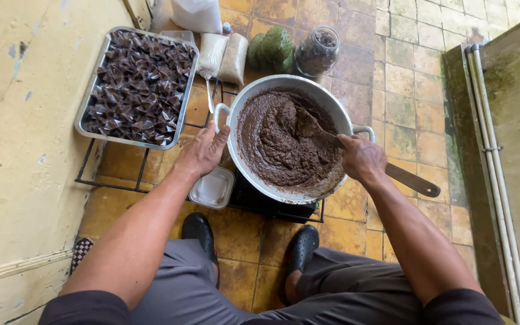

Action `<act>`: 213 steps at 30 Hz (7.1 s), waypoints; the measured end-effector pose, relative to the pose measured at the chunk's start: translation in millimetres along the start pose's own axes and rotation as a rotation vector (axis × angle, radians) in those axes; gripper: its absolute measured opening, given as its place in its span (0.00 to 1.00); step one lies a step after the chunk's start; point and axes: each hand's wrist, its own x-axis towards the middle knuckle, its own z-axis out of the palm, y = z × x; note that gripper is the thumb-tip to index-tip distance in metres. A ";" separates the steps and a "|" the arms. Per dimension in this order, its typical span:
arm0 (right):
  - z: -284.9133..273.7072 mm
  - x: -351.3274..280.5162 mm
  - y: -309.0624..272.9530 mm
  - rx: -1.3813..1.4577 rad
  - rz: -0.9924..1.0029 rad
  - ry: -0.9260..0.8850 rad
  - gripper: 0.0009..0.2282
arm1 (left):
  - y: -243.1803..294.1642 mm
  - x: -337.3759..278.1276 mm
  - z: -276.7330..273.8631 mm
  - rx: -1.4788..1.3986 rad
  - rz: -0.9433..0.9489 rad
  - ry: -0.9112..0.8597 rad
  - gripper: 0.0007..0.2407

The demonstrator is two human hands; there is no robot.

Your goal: Stirring a thick brown mixture in a large pot and adding white powder

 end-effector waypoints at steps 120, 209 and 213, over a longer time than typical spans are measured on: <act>-45.1 -31.7 33.7 -0.472 0.004 -0.003 0.19 | 12.3 -2.1 -0.1 0.102 -0.167 -0.127 0.50; -142.0 -107.2 -11.7 -0.390 0.033 -0.571 0.13 | -5.7 14.6 8.7 0.113 -0.078 -0.099 0.43; -75.8 -92.5 1.1 -0.131 0.097 -0.671 0.15 | 5.4 -0.2 -3.6 0.028 -0.065 -0.074 0.48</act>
